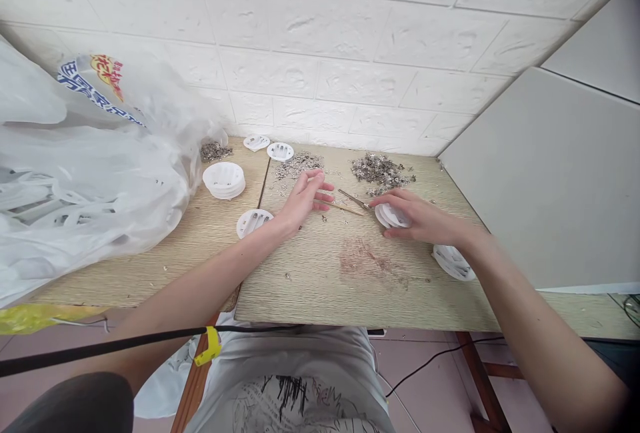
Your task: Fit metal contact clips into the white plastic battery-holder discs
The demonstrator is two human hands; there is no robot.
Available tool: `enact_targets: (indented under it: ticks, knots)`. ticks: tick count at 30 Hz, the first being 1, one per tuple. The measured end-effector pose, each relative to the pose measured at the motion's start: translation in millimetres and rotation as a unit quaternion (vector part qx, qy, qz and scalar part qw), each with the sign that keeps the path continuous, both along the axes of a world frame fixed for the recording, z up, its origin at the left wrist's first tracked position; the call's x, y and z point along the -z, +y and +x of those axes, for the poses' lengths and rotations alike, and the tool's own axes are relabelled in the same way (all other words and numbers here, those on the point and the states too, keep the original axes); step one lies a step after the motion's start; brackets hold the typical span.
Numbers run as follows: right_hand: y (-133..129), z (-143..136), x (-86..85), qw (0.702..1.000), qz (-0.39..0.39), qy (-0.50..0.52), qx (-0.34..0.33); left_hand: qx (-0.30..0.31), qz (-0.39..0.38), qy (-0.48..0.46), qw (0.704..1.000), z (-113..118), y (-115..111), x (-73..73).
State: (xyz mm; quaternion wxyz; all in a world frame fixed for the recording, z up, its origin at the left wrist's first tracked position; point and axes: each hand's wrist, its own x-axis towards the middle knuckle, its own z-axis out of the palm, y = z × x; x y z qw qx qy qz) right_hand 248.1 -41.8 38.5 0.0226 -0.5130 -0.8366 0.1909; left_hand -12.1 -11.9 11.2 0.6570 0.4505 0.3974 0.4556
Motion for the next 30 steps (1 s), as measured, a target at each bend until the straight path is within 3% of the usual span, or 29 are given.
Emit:
enact_targets:
  ticks: [4, 8, 11, 20, 30]
  knots:
    - [-6, 8, -16.4, 0.998, 0.015, 0.025, 0.063, 0.002, 0.001, 0.001, 1.000, -1, 1, 0.8]
    - [-13, 30, -35.7, 0.978, 0.109, 0.055, 0.166, 0.003, 0.000, 0.015, 1.000, -1, 0, -0.1]
    - [-17, 45, -35.8, 0.972, 0.106, 0.009, 0.210, 0.004, -0.001, 0.030, 1.000, -1, -1, -1.8]
    - [-15, 50, 0.1, 0.976, 0.063, -0.065, 0.197, 0.006, 0.005, 0.040, 0.999, 0, -3, -3.3]
    - [-13, 48, -1.0, 0.978, 0.080, -0.077, 0.178, 0.001, 0.002, 0.043, 0.999, 0, -3, -4.6]
